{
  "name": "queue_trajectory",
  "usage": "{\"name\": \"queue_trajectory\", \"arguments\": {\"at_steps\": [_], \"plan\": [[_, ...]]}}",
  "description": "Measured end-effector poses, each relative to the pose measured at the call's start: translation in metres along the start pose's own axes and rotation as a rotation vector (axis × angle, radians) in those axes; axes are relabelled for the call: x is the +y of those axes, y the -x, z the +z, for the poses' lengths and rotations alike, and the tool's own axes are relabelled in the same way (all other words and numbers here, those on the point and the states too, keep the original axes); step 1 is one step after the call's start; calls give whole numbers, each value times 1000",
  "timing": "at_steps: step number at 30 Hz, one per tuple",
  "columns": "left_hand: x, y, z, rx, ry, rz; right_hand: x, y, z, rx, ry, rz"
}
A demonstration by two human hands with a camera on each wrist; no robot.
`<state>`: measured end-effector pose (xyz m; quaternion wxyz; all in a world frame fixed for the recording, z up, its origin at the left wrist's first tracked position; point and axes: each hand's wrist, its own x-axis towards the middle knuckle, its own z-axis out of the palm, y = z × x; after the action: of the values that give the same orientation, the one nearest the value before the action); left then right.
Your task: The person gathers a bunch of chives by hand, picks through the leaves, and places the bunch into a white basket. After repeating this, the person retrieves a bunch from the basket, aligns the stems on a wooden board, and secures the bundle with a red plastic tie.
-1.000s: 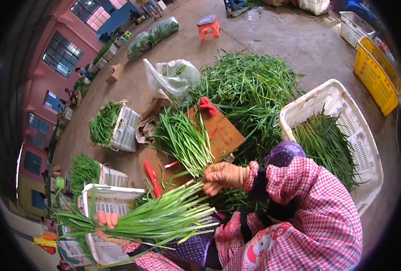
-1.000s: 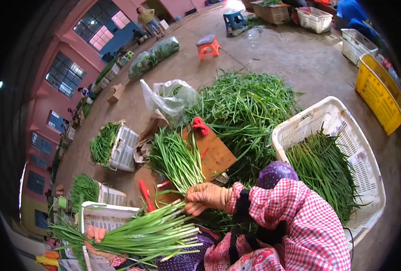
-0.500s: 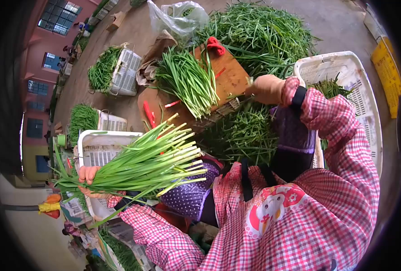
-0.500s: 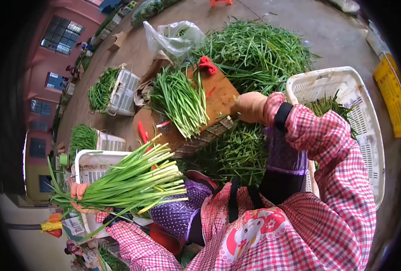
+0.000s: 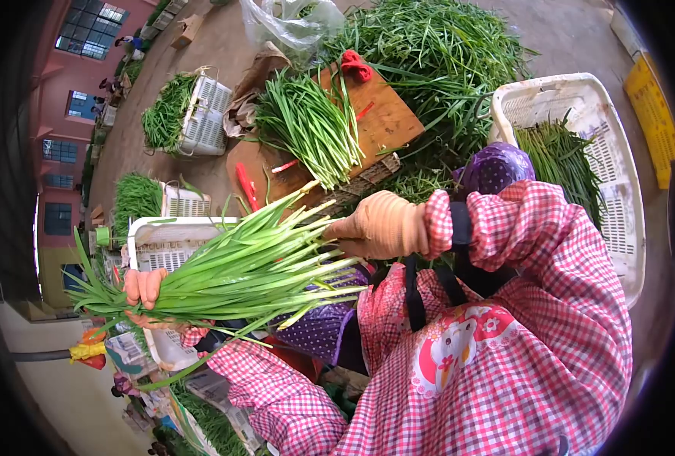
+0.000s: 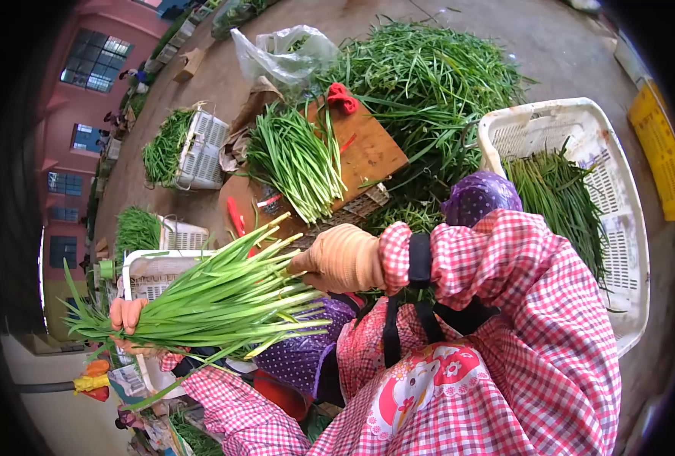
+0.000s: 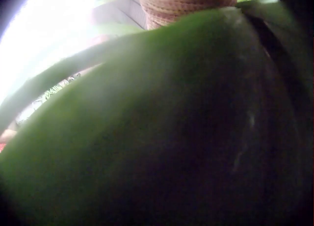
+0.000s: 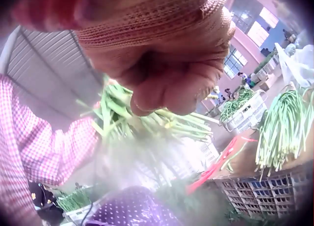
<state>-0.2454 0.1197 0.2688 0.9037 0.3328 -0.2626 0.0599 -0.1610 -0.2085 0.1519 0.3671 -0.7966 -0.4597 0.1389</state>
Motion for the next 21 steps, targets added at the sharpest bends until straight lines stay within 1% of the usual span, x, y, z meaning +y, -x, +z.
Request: {"name": "queue_trajectory", "arguments": {"at_steps": [2,3,5,6,8,9,10,12,13,14,16,17,21], "plan": [[-1,-1,-4,-28,-14,41,3,-4,6,-12,-108,26],[-3,-2,-2,-28,-14,39,4,-7,12,-10,-110,26],[-9,-5,1,-50,-15,39,7,-10,20,42,-334,14],[-9,-6,0,-51,-15,37,6,-11,20,44,-335,15],[-8,-5,-2,-50,-17,18,1,-14,19,-10,-627,127],[-7,-4,-3,-50,-18,16,-9,-12,8,-88,-823,291],[-5,-4,-5,-34,-33,-1,-7,-13,12,-85,-825,291],[-5,-4,-6,-20,-50,-20,-2,-16,24,19,-987,392],[-8,-4,-5,3,-44,2,-1,-13,26,56,-1065,422],[-10,-5,-4,25,-38,25,0,-12,27,57,-1065,421],[-9,-4,-6,34,-38,21,4,-9,33,206,-1098,426],[-9,-3,-8,45,-37,19,7,-9,40,278,-1139,366],[-12,-2,-12,37,-21,44,3,-7,36,328,-1244,376]]}}
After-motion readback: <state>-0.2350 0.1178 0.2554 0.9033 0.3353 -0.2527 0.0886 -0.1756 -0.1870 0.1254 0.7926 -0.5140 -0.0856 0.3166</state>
